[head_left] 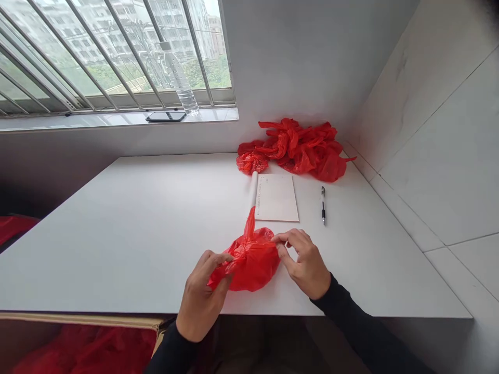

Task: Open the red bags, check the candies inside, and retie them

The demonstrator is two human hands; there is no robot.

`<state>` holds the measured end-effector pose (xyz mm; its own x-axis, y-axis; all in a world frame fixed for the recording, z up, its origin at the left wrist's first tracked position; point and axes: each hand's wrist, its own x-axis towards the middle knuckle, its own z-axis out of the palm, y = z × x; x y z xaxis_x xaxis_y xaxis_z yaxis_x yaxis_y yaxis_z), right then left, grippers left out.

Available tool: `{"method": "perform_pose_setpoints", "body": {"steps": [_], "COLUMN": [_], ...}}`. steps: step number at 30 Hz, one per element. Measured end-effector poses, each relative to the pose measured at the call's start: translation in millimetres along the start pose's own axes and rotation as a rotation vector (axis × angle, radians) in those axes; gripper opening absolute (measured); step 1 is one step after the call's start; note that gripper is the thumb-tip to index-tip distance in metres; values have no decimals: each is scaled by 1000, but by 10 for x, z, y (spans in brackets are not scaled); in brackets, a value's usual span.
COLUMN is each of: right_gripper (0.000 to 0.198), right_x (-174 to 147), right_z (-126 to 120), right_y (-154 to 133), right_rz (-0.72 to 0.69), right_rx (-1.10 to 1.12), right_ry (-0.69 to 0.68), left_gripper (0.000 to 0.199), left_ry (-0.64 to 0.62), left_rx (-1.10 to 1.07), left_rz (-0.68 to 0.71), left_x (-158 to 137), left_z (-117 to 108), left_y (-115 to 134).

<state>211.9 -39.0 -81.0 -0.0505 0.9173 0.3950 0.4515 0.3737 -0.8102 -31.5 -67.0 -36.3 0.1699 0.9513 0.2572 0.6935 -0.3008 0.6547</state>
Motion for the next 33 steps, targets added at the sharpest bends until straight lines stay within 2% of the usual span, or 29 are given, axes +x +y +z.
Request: {"method": "perform_pose_setpoints", "body": {"steps": [3,5,7,9,11,13,15,17,19,22,24,27,31,33], "right_gripper": [17,21,34,34,21,14,11,12,19,43,45,21,14,12], "right_x": [-18,-30,-28,-8,16,26,18,0,-12,20,73,153,172,146], "right_z": [-162,-155,-61,37,46,-65,-246,-401,-457,-345,-233,-179,-337,-407], "right_y": [33,-39,-136,-190,-155,-38,98,171,134,-62,-169,-165,-46,-97], "right_rz": [71,19,-68,-125,-111,-17,115,191,168,38,-6,22,143,153], "right_rx": [3,39,72,75,51,21,-18,-64,-81,-52,-48,-71,-62,-72], "right_ry": [48,1,-83,-135,-115,-42,30,52,42,-2,-38,-21,111,226], "left_gripper": [10,11,14,15,12,12,19,29,45,72,62,25,22,20], "left_ry": [45,23,-17,-24,54,195,308,349,318,233,189,163,236,308], "left_rx": [-21,-59,-100,-118,-104,-81,-81,-112,-112,48,170,205,125,135], "left_rz": [-42,-29,-3,-1,-56,-168,-274,-327,-298,-145,-55,-15,-127,-201], "left_x": [-4,2,19,46,71,79,58,14,-23,-4,60,153,135,85], "left_z": [-105,-90,-29,14,-15,-118,-238,-301,-269,-124,-65,-141,-404,-481], "left_y": [-83,-62,14,88,98,24,-84,-146,-117,36,108,88,-11,3]}}
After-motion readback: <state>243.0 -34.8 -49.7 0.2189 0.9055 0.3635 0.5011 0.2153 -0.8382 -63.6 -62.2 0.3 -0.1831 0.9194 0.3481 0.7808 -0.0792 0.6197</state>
